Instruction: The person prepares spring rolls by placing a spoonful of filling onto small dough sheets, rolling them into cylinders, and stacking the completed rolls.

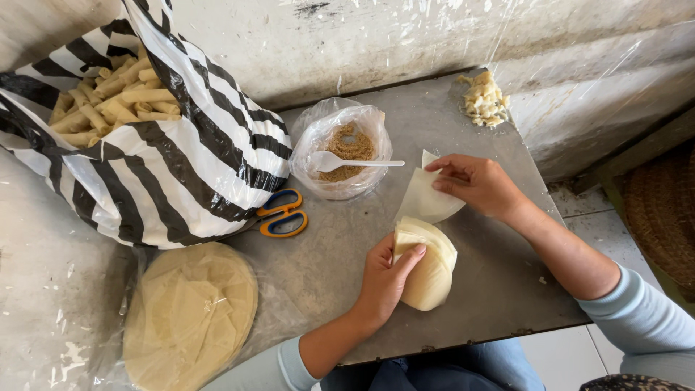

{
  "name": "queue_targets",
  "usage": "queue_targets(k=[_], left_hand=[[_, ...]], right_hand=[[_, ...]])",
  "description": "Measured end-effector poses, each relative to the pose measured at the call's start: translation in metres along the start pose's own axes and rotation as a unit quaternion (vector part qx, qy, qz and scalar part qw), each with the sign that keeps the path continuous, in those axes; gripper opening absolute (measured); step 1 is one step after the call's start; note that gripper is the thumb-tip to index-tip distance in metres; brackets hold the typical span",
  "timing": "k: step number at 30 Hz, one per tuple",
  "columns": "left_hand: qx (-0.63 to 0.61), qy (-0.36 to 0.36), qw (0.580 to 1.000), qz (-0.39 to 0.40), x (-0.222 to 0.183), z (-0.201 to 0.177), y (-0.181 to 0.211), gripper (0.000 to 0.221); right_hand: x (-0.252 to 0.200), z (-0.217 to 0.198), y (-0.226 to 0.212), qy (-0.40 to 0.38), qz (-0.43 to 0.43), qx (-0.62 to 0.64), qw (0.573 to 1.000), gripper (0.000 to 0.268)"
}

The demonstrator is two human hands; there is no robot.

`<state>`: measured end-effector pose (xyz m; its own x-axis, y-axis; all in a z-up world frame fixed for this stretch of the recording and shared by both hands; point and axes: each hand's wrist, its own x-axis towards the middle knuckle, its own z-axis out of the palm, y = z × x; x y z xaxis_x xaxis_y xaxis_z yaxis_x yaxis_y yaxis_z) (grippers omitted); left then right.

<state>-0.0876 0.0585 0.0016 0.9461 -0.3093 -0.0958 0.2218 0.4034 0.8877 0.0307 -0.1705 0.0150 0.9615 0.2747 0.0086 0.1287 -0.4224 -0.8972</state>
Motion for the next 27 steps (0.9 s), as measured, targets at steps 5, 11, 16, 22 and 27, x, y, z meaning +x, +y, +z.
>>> queue_targets(k=[5, 11, 16, 22, 27], left_hand=[[0.026, -0.002, 1.0, -0.014, 0.0, 0.001, -0.002, 0.021], [0.001, 0.002, 1.0, -0.011, 0.001, 0.0, -0.001, 0.022], [-0.011, 0.005, 1.0, -0.011, 0.002, 0.0, 0.0, 0.022], [-0.022, 0.017, 1.0, -0.003, 0.004, -0.002, -0.005, 0.023], [-0.021, 0.034, 0.999, 0.006, 0.006, -0.006, -0.009, 0.028]], right_hand=[[0.0, 0.002, -0.006, 0.08, -0.029, -0.15, 0.985, 0.038], [0.002, 0.001, 0.0, 0.095, -0.025, -0.152, 0.983, 0.041], [0.003, 0.0, 0.003, 0.084, -0.006, -0.142, 0.986, 0.043], [0.003, -0.003, 0.0, 0.082, 0.012, -0.131, 0.988, 0.051], [-0.003, -0.001, -0.02, 0.149, -0.175, -0.296, 0.927, 0.048]])
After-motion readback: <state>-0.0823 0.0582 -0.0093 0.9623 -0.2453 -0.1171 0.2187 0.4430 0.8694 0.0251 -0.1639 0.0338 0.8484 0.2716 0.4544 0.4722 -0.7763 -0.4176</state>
